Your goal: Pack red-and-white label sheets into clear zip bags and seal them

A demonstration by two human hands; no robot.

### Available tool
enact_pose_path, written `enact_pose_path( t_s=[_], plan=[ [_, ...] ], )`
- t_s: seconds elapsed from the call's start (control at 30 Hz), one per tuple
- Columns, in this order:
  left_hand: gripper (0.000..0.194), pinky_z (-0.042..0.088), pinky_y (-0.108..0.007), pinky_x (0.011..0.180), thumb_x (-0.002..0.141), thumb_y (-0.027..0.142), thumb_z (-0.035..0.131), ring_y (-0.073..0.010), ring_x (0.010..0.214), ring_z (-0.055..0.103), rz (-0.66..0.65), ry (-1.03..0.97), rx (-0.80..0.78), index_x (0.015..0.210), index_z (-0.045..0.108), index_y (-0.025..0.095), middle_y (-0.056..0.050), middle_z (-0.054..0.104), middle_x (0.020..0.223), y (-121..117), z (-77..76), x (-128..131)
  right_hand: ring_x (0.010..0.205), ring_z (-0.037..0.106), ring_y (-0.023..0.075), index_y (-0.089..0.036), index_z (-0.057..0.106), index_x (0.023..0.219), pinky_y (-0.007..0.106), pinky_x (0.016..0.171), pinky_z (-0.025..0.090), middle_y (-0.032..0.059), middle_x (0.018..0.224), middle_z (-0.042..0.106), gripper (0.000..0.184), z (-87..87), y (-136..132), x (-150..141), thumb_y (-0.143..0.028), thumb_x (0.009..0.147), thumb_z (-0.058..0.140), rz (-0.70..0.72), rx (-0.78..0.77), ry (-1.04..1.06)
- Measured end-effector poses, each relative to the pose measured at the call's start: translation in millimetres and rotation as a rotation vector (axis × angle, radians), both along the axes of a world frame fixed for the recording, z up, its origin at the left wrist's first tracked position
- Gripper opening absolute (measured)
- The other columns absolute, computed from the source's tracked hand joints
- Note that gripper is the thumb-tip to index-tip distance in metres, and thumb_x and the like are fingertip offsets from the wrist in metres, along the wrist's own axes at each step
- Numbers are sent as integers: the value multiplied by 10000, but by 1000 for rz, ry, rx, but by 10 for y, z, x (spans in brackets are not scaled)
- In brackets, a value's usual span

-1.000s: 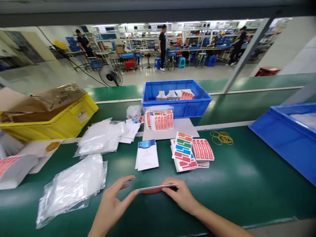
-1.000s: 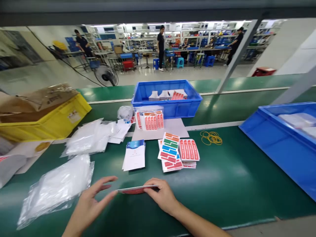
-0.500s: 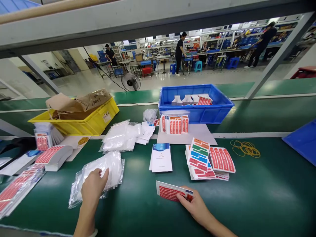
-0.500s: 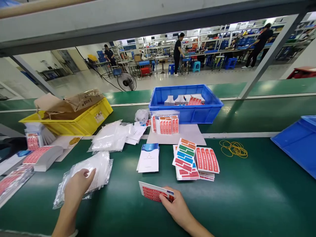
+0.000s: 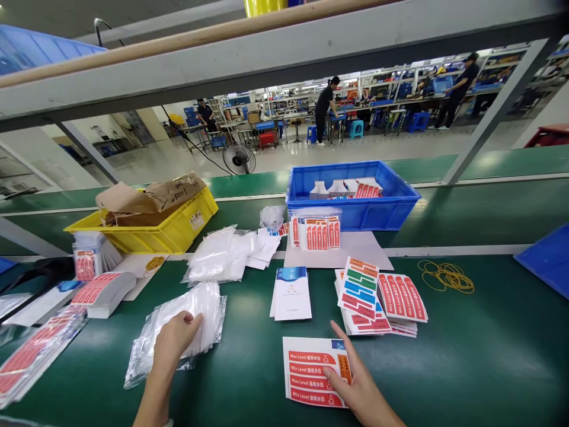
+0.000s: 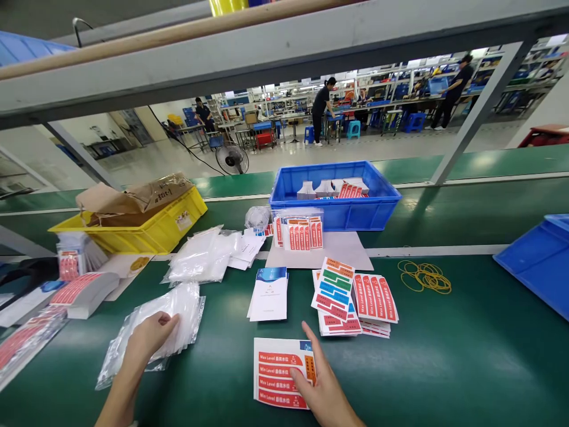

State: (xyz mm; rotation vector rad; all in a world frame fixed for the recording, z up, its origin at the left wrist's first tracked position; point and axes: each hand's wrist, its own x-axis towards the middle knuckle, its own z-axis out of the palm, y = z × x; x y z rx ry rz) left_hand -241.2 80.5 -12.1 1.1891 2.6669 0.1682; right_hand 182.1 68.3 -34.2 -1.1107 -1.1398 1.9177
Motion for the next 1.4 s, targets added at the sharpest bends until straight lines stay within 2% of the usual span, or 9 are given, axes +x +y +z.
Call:
enact_pose_path(
  t_s=[0.2,0.33,0.43,0.57,0.7,0.83,0.93,1.07,1.4],
  plan=[
    [160,368,-319,601,683,350,503,-297,720,618,-38,-79,45,622,537,206,-67,636,644,-15,-10,-4,1156,540,262,-343,-87,1473,326,838,567,99,1495,271,976,-54,-35,48,-549,811,599,41,98,-29],
    [242,437,-317,595,706,427,498,-257,625,635,-26,-230,119,669,563,197,-42,628,598,-85,50,-36,1191,510,250,-350,308,1431,312,885,534,61,1432,393,646,-113,-17,93,-534,858,543,156,237,-145],
    [342,496,-321,598,705,505,498,-244,632,645,-4,-335,201,740,578,175,-54,636,662,-170,153,51,1126,554,249,-278,621,1172,321,924,492,79,1215,596,406,-103,1,86,-535,880,504,161,359,-305],
    [473,535,-314,696,691,595,574,-233,755,657,-71,-636,335,850,601,150,-64,650,767,-320,323,514,1011,609,241,-223,667,1030,282,816,510,87,1087,657,409,-26,11,-28,-556,876,489,168,370,-316],
    [389,465,-253,560,765,559,581,-164,579,567,-291,-839,303,750,574,171,-13,574,598,-473,345,1330,983,612,240,-214,682,988,287,830,473,75,1032,679,383,80,-12,-212,-530,873,500,179,412,-378],
    [326,382,-225,536,856,441,519,-130,569,489,-611,-784,282,671,523,173,-21,558,630,-550,197,2037,935,621,217,-210,693,947,290,860,426,50,973,693,299,135,-50,-330,-433,892,502,191,533,-386],
    [311,360,-232,562,877,366,478,-127,574,464,-777,-688,276,630,442,179,-18,542,618,-553,107,2297,802,620,180,-180,677,820,253,755,420,36,828,687,296,134,-62,-341,-375,906,472,170,570,-353],
    [307,342,-237,522,879,370,467,-129,553,454,-730,-653,307,638,425,186,-14,517,603,-552,90,2387,670,568,144,-151,613,694,223,645,385,17,688,635,306,135,-45,-312,-306,899,447,129,566,-348],
    [231,425,-234,501,903,331,427,-151,597,565,-736,-502,412,773,590,231,-43,622,702,-628,32,2378,700,587,144,-163,579,706,217,653,373,17,741,656,213,88,-79,-351,-217,870,454,158,646,-399]
  ],
)
